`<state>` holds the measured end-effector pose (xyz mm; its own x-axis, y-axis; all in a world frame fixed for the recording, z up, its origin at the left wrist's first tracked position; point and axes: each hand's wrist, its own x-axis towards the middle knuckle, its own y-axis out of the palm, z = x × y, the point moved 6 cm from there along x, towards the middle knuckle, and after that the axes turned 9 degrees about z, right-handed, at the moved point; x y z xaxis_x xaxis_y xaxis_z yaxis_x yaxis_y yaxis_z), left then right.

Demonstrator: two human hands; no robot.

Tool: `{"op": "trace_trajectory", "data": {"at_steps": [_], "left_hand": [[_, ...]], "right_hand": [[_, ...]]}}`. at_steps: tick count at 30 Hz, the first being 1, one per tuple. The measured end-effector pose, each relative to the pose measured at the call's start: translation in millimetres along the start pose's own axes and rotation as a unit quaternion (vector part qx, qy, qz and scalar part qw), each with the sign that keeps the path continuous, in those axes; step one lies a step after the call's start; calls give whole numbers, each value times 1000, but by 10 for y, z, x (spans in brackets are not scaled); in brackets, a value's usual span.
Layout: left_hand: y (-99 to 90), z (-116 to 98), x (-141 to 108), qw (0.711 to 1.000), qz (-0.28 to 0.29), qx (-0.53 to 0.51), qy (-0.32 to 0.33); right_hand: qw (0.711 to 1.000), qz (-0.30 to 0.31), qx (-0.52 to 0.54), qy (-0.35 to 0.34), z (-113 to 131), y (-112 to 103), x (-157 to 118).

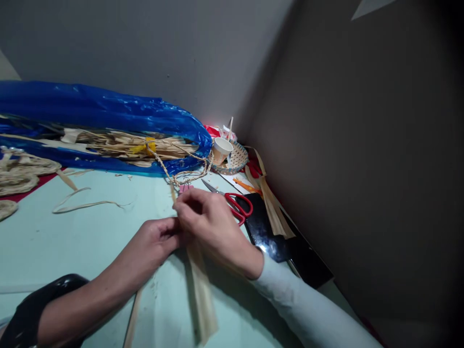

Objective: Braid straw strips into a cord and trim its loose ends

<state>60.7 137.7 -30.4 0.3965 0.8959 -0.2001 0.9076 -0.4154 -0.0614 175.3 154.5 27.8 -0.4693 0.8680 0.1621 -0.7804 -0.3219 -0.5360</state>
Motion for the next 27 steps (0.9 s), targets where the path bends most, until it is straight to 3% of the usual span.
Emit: {"op": "trace_trajectory", "data": {"at_steps": [3, 5, 8, 11, 14, 18, 23, 27], "left_hand": [[-8, 57, -39, 1000, 7, -8, -27], [-13, 82, -54, 999, 9, -16, -37], [-22, 101, -56, 999, 5, -35, -40], [-32, 109, -51, 998, -5, -56, -36], [-39, 122, -52, 997, -11, -74, -36], [-41, 148, -55, 995, -11, -90, -41], [-38, 191, -36, 993, -1, -99, -67], [-44, 214, -31, 990, 0, -104, -93]], "right_hand": [[983, -22, 173, 59, -135, -258, -140], [969, -20, 223, 100, -208, -360, -251], [957, 15, 253, 143, -269, -311, -374], [960, 59, 220, 164, -274, -111, -429], [976, 62, 121, 169, -270, 23, -458], [985, 42, 61, 155, -270, 63, -485], [977, 83, 51, 189, -318, 128, -492], [980, 78, 23, 179, -292, 134, -499]]}}
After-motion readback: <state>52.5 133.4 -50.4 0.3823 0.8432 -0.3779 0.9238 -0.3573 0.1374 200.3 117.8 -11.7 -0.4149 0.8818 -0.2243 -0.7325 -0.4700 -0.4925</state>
